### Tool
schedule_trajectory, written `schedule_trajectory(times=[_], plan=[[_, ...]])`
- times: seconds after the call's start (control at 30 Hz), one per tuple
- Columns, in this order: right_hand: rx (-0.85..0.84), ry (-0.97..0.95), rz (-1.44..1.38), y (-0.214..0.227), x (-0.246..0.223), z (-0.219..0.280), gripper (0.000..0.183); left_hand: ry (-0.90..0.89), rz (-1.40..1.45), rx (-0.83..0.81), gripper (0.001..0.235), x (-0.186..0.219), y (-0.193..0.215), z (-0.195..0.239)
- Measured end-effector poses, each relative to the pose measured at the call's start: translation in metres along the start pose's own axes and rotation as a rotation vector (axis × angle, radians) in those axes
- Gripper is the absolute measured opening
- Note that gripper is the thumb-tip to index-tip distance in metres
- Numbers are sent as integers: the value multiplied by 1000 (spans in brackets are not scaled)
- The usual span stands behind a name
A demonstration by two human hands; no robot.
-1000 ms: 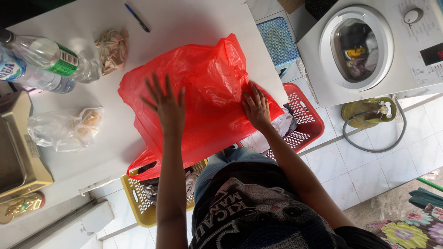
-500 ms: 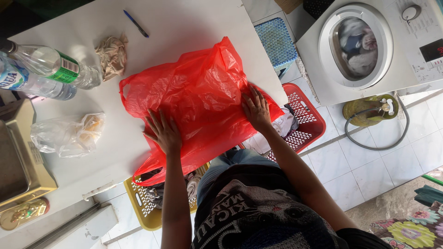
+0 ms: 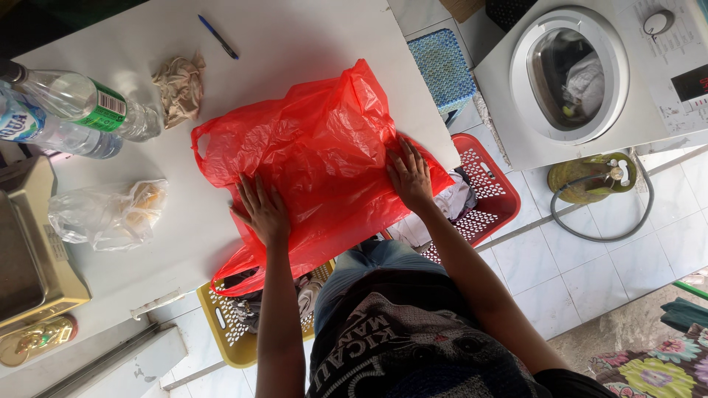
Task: The person removes a beige garment from a hanger, folds it, and places it into a yellow laundry basket. They then fold a red plastic bag on a countertop and return it to the basket. Finally, they hang the beige garment back on the clothesline.
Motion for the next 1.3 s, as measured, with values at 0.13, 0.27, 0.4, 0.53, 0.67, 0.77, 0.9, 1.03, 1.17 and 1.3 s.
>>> schedule_trajectory(times=[0.13,0.27,0.4,0.53,0.67,0.77,0.9,1.03,1.17,1.3], plan=[[17,12,1,1,-1,0,45,-2,7,9,56,1,0,0],[12,2,-3,0,-1,-2,44,-18,17,31,55,1,2,-1],[1,1,-2,0,1,1,44,-5,23,21,55,2,3,1],[13,17,3,-2,1,-1,44,5,42,14,54,4,5,0],[10,9,1,-3,2,0,45,5,43,13,54,4,7,2],[6,4,4,-2,2,-1,45,-4,45,20,54,4,7,1],[1,1,8,-1,0,-1,44,-8,34,25,54,4,6,1],[10,14,3,1,-1,0,45,0,37,17,54,4,7,1],[13,16,1,2,-1,0,46,-3,36,24,53,6,8,2],[16,15,13,1,-1,0,45,-7,40,24,53,5,8,1]])
Point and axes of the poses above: each hand's wrist, its own z-axis away from the middle knuckle, its own y-axis out of the back of the hand, x = y × z, the point moved 3 cm from there along -z, towards the middle knuckle
